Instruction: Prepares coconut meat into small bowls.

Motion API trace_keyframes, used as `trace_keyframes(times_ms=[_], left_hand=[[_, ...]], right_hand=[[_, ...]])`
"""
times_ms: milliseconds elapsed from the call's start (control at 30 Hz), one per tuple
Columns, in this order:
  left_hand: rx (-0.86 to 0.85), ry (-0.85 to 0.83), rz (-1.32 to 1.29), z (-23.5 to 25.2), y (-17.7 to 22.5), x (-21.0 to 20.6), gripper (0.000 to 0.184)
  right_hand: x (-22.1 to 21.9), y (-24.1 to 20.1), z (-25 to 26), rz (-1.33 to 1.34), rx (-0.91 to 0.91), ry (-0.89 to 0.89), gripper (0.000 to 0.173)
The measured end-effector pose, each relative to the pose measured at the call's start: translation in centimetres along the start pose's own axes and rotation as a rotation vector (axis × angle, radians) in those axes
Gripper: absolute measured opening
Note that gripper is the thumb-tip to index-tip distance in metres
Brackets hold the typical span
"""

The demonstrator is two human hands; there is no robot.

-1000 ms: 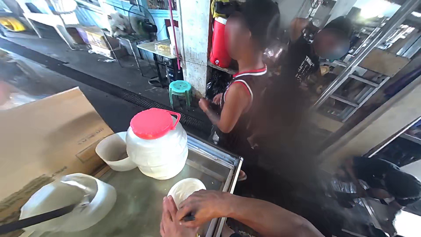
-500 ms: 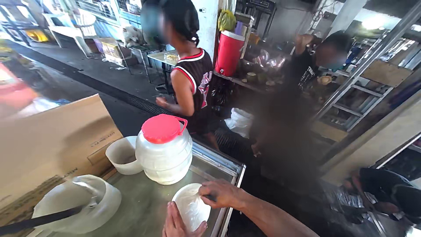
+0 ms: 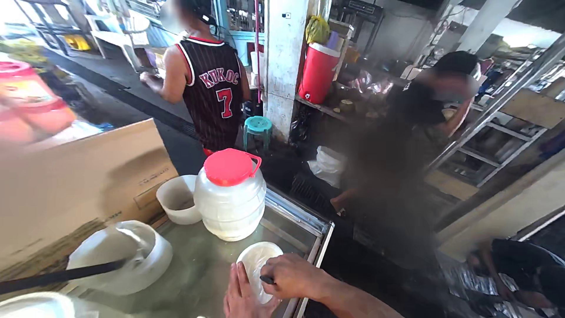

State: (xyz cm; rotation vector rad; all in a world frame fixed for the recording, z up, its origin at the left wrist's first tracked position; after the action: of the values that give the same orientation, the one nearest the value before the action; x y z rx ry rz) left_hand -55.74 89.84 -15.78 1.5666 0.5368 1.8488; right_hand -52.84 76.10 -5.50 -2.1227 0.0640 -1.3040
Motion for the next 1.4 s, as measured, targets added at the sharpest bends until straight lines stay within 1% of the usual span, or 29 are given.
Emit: trace_keyframes(times_ms=[133, 267, 333, 433, 500, 567, 633, 700, 767, 867, 900, 967, 1033, 1067, 1133, 1233, 1267, 1333, 1400], left_hand=[[0.003, -0.017, -0.004, 0.1, -0.2, -0.3, 0.142], [-0.011, -0.019, 0.012, 0.3, -0.2, -0.5, 0.142], [-0.032, -0.004, 0.036, 0.1, -0.5, -0.5, 0.140], [-0.050, 0.028, 0.034, 0.2, -0.8, -1.0, 0.139], [-0.049, 0.012, 0.041, 0.3, -0.7, -0.9, 0.141], [-0.031, -0.007, 0.048, 0.4, -0.5, -0.8, 0.141], [-0.013, -0.023, 0.040, 0.5, -0.4, -0.8, 0.141], [-0.038, -0.008, 0.030, 0.4, -0.6, -0.6, 0.139], [-0.073, 0.027, 0.025, 0.3, -0.8, -0.6, 0.134], [-0.087, 0.039, 0.039, 0.2, -0.6, -0.6, 0.114], [-0.078, 0.030, 0.049, 0.1, -0.6, -0.7, 0.114], [-0.051, 0.014, 0.040, 0.1, -0.6, -0.6, 0.122], [-0.034, 0.006, 0.045, 0.1, -0.7, -0.5, 0.135], [-0.030, 0.010, 0.041, 0.1, -0.9, -0.6, 0.139], [-0.019, 0.018, 0.015, 0.1, -1.0, -0.5, 0.141], [-0.032, 0.034, -0.015, 0.7, -0.9, -0.6, 0.140], [-0.046, 0.049, -0.021, 0.9, -0.7, -0.5, 0.139], [-0.060, 0.045, -0.041, 0.5, -0.4, -0.1, 0.129], [0.002, -0.007, -0.086, 0.3, -0.4, 0.4, 0.118]], right_hand=[[0.9, 0.1, 0.4, -0.004, -0.010, 0.056, 0.027], [-0.2, 0.5, 0.8, 0.034, -0.009, 0.125, 0.025], [-1.2, 0.3, 0.5, 0.073, 0.027, 0.118, 0.022], [-0.9, 0.4, -0.2, 0.118, 0.054, 0.098, 0.022], [0.1, 0.7, -0.7, 0.132, 0.020, 0.084, 0.023], [0.6, 1.2, -0.8, 0.101, -0.027, 0.134, 0.023], [0.4, 1.4, -0.4, 0.086, -0.051, 0.190, 0.023], [-0.6, 1.1, 0.2, 0.113, -0.043, 0.223, 0.022], [-1.3, 0.4, 0.3, 0.162, 0.014, 0.226, 0.021], [-2.0, -0.2, -0.6, 0.227, 0.125, 0.179, 0.023], [-2.2, -0.1, -1.1, 0.233, 0.152, 0.163, 0.023], [-1.9, 0.5, -1.8, 0.186, 0.180, 0.118, 0.022], [-1.1, 1.6, -2.3, 0.109, 0.132, 0.073, 0.021], [-0.7, 2.4, -2.2, 0.078, 0.089, 0.063, 0.021], [0.0, 3.7, -1.7, 0.069, 0.018, 0.112, 0.022], [0.1, 4.2, -0.3, 0.181, -0.011, 0.256, 0.026], [-0.1, 3.9, -0.1, 0.219, 0.000, 0.288, 0.026], [-1.6, 2.9, -0.3, 0.282, 0.092, 0.319, 0.025], [-2.7, 2.3, -1.0, 0.284, 0.207, 0.279, 0.024]])
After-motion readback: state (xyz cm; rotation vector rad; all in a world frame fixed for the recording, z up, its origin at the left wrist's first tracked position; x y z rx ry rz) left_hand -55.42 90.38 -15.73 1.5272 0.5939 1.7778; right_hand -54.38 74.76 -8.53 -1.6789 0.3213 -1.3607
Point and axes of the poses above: each hand's wrist, its own z-axis towards the middle knuckle, its own x-axis out of the back of the hand, y = z × x, the point moved 4 cm from there along z, towards the middle knuckle, and after that the axes turned 1 degree about y, right-handed, at the moved point
